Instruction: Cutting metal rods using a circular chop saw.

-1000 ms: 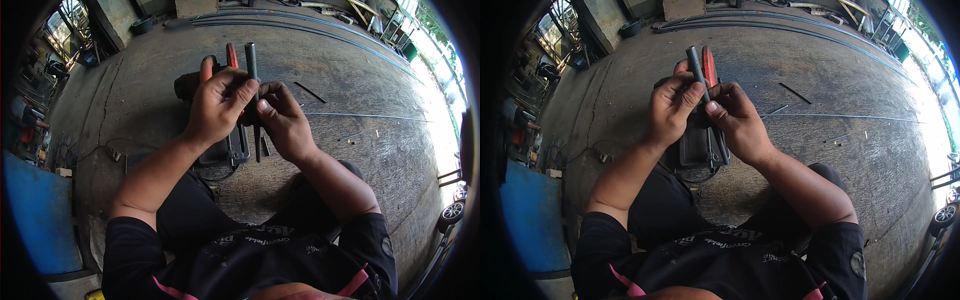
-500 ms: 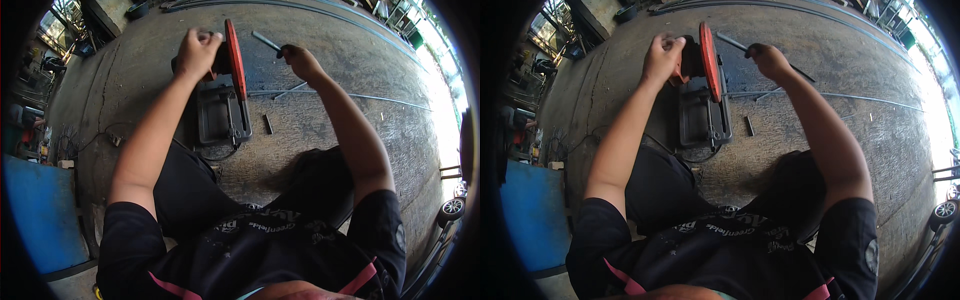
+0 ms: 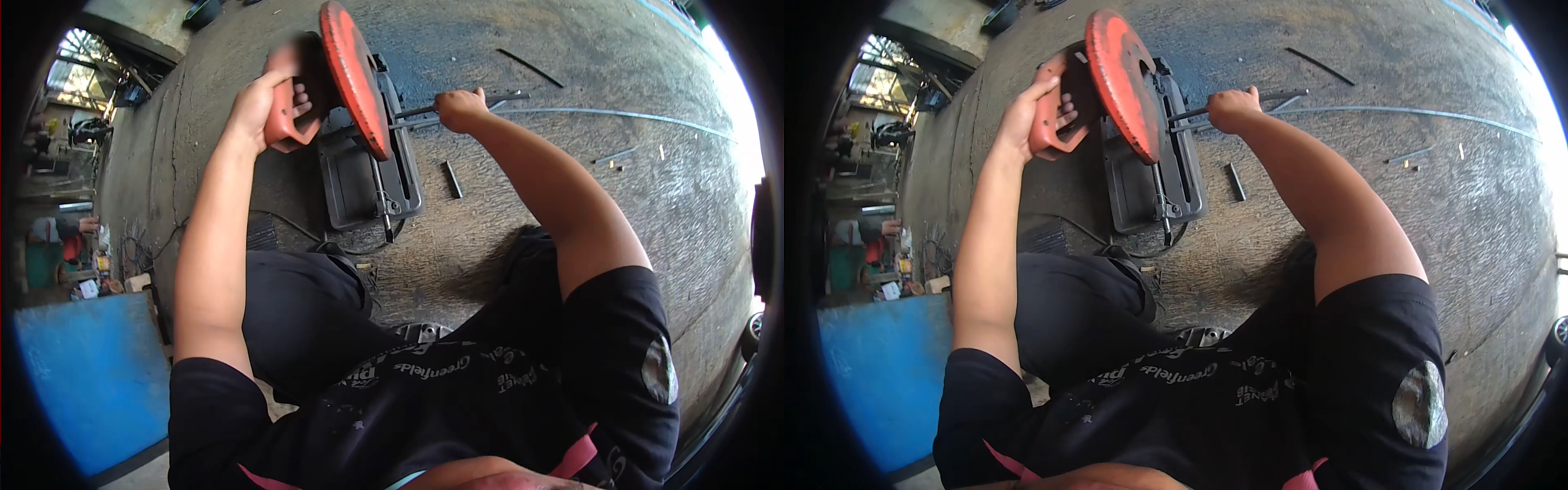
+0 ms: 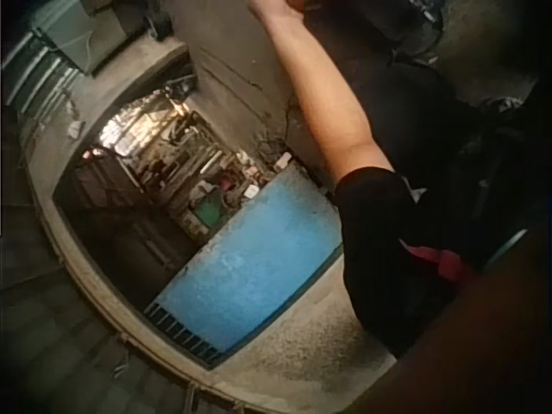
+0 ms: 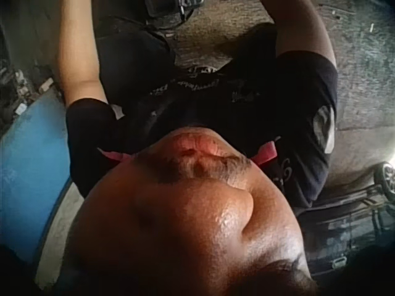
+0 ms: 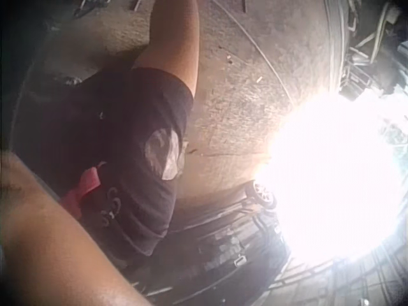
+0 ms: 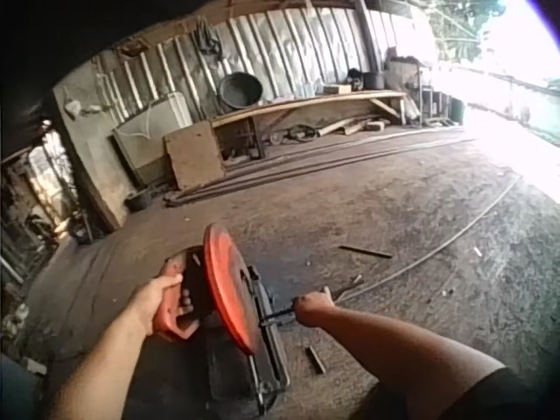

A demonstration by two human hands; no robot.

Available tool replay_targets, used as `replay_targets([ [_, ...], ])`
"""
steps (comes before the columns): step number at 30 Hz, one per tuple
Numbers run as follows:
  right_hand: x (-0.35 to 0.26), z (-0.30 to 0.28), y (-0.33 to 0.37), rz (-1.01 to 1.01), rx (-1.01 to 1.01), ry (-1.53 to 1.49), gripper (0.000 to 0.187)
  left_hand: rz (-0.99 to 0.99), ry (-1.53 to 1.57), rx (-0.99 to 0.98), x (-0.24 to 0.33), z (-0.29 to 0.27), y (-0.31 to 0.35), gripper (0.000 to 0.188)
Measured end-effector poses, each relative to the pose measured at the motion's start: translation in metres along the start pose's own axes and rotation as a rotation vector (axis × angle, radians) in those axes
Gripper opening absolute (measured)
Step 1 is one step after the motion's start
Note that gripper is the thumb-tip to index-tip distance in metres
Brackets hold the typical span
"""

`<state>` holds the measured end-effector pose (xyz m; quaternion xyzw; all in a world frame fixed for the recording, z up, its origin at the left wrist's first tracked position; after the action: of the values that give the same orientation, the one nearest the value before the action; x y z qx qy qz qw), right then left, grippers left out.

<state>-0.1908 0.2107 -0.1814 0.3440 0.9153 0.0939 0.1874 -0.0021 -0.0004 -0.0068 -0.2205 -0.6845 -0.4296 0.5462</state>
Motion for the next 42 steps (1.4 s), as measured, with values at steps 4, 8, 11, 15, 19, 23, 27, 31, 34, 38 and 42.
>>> replay_targets([
  [4,-0.014,0.004,-0.012,-0.033,-0.033,-0.029,0.032,0.063,-0.159,0.064,0.005,0.003,0.004,0.036],
  [8,-0.013,0.008,-0.017,-0.041,-0.100,-0.014,0.034,0.096,-0.187,0.090,0.005,0.009,0.003,0.036],
  [11,-0.003,0.013,-0.015,-0.022,-0.148,-0.030,0.035,0.075,-0.161,0.065,0.005,0.005,0.000,0.035],
  [15,-0.002,0.018,-0.012,-0.033,-0.157,-0.009,0.037,0.056,-0.175,0.091,0.005,0.006,0.001,0.035],
  [19,-0.011,0.017,-0.011,-0.064,-0.184,0.029,0.038,0.060,-0.177,0.103,0.006,0.007,0.005,0.036],
  [23,-0.016,0.021,-0.013,-0.043,-0.178,-0.002,0.038,0.045,-0.203,0.103,0.003,0.006,0.002,0.036],
  [27,-0.015,0.027,-0.018,-0.057,-0.166,-0.034,0.038,0.049,-0.209,0.130,0.006,0.010,0.005,0.034],
  [31,-0.013,0.032,-0.021,-0.053,-0.187,-0.045,0.038,0.061,-0.198,0.117,0.005,0.006,0.002,0.034],
  [34,-0.015,0.032,-0.022,-0.064,-0.182,-0.039,0.038,0.056,-0.186,0.107,0.005,0.007,0.003,0.035],
  [38,-0.014,0.031,-0.023,-0.050,-0.197,-0.047,0.039,0.079,-0.216,0.105,0.005,0.009,0.003,0.036],
  [42,-0.013,0.034,-0.024,-0.055,-0.207,-0.017,0.039,0.101,-0.226,0.098,0.006,0.009,0.003,0.038],
])
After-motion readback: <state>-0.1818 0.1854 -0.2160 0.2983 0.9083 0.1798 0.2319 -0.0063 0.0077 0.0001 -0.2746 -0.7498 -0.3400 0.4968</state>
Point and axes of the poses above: each hand's wrist, its own y-axis away from the middle knuckle, its own z-axis out of the palm, x = y × z, the point moved 1 cm from there along -y, towards the middle knuckle, and after that the axes turned 3 degrees about -x, right-handed, at the moved point
